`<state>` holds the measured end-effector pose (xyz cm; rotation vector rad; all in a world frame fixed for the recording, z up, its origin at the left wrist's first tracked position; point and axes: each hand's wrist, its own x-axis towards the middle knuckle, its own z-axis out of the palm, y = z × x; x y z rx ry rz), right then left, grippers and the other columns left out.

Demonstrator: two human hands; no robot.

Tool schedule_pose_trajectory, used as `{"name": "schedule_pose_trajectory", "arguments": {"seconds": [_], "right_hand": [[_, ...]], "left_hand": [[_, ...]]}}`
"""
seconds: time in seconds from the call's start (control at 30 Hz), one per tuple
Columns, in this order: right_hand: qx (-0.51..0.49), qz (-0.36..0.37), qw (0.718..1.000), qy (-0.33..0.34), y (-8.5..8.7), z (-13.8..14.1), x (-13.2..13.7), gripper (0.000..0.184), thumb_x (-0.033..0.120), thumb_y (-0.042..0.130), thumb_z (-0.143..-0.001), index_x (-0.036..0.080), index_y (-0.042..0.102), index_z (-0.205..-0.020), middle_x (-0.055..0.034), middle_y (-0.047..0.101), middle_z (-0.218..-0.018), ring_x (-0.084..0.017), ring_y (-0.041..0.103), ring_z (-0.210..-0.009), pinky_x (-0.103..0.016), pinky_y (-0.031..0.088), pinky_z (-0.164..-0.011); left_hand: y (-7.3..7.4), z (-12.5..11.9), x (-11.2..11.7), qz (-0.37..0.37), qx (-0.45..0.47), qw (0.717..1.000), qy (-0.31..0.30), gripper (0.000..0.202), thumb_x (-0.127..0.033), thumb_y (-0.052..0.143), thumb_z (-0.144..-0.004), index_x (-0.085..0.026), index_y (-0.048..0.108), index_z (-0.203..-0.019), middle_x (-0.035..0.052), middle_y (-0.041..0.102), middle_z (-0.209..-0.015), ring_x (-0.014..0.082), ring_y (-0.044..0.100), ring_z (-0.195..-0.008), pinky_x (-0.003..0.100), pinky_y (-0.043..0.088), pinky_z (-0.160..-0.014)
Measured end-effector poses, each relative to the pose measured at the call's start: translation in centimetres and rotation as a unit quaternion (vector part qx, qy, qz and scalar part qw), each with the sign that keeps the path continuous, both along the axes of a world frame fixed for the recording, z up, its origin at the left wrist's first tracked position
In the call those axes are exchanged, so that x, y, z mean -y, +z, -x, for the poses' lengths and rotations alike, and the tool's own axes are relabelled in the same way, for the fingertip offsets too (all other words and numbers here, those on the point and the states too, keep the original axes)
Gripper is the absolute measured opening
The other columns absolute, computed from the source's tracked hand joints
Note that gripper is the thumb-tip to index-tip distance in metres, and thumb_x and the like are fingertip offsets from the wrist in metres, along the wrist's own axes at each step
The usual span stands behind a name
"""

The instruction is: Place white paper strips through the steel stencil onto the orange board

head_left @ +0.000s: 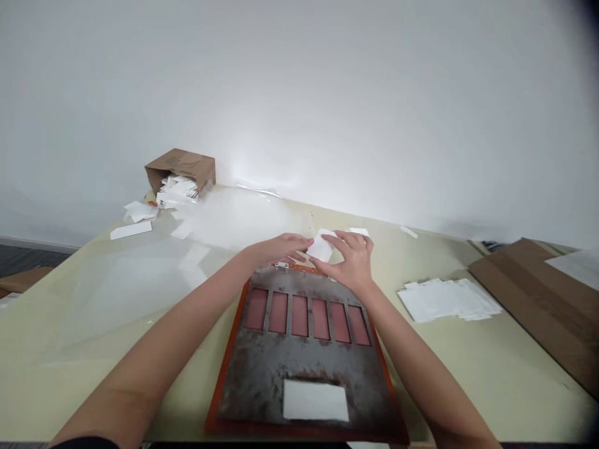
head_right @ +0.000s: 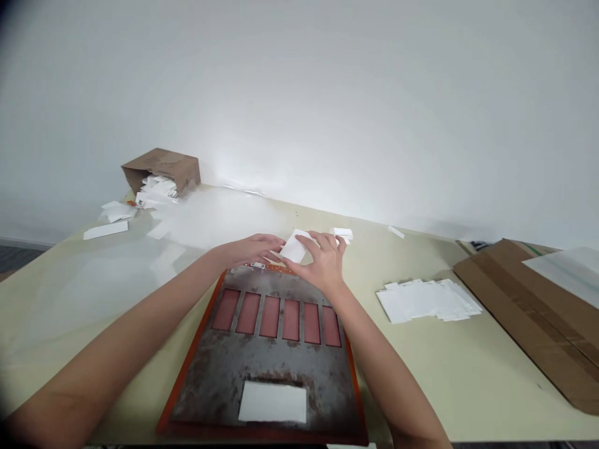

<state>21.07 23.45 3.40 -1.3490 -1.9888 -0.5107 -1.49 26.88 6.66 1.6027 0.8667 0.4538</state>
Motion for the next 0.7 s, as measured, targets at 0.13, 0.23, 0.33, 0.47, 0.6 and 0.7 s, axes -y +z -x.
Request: {"name": "schedule_pose_trajectory", "arguments": {"seconds": [0.13, 0.23, 0.33, 0.47, 0.6, 0.7], "right_hand": [[-0.013, 0.005, 1.000, 0.016, -0.7, 0.3, 1.6, 0.049, 0.064, 0.074, -0.073, 0.031, 0.073, -0.109, -0.0085, 0.070, -0.117, -0.029, 0.061, -0.107, -0.047, 0.029, -0.103], [-0.003, 0.017, 0.999, 0.029, -0.9, 0.3, 2.2, 0.049, 0.065, 0.071, -0.076, 0.031, 0.071, -0.111, -0.0083, 0.069, -0.120, -0.029, 0.061, -0.109, -0.048, 0.026, -0.105], [0.007, 0.041, 0.998, 0.050, -0.9, 0.1, 2.9, 0.065, 0.069, 0.068, -0.076, 0.029, 0.062, -0.126, -0.0094, 0.065, -0.129, -0.031, 0.057, -0.117, -0.049, 0.024, -0.105], [-0.017, 0.073, 0.997, 0.019, -1.0, -0.5, 3.7, 0.066, 0.063, 0.063, -0.084, 0.027, 0.051, -0.138, -0.0108, 0.060, -0.138, -0.031, 0.053, -0.123, -0.046, 0.027, -0.101], [-0.038, 0.076, 0.996, -0.006, -1.6, -0.9, 4.3, 0.042, 0.049, 0.056, -0.094, 0.028, 0.059, -0.130, -0.0088, 0.068, -0.125, -0.027, 0.059, -0.115, -0.042, 0.028, -0.096], [-0.038, 0.066, 0.997, 0.005, -2.0, -0.9, 4.9, 0.036, 0.046, 0.057, -0.095, 0.030, 0.063, -0.127, -0.0071, 0.071, -0.119, -0.025, 0.062, -0.109, -0.042, 0.028, -0.096]], "left_hand": [[-0.8, -1.4, 1.1, 0.058, 0.083, 0.995, -0.022, 0.059, -0.065, 0.070, -0.075, -0.016, 0.068, -0.108, 0.0134, 0.072, -0.111, 0.0247, 0.070, -0.099, 0.038, 0.055, -0.091], [-1.0, -2.0, 1.7, 0.067, 0.106, 0.992, -0.014, 0.052, -0.054, 0.079, -0.069, -0.014, 0.069, -0.100, 0.0122, 0.072, -0.107, 0.0232, 0.069, -0.096, 0.038, 0.056, -0.090], [-1.6, -2.4, 2.1, 0.046, 0.106, 0.993, 0.013, 0.049, -0.047, 0.078, -0.070, -0.014, 0.068, -0.103, 0.0124, 0.071, -0.108, 0.0233, 0.069, -0.098, 0.036, 0.057, -0.085], [-2.5, -2.8, 2.5, -0.029, 0.073, 0.995, 0.059, 0.043, -0.039, 0.074, -0.072, -0.012, 0.066, -0.105, 0.0131, 0.072, -0.107, 0.0244, 0.068, -0.096, 0.036, 0.055, -0.081], [-3.1, -3.0, 3.5, -0.127, 0.037, 0.988, 0.082, 0.038, -0.034, 0.069, -0.075, -0.015, 0.064, -0.107, 0.0107, 0.071, -0.109, 0.0236, 0.068, -0.092, 0.035, 0.053, -0.083], [-3.4, -3.1, 4.3, -0.181, 0.017, 0.979, 0.090, 0.031, -0.034, 0.064, -0.080, -0.017, 0.061, -0.106, 0.0095, 0.070, -0.110, 0.0241, 0.068, -0.092, 0.036, 0.053, -0.084]]}}
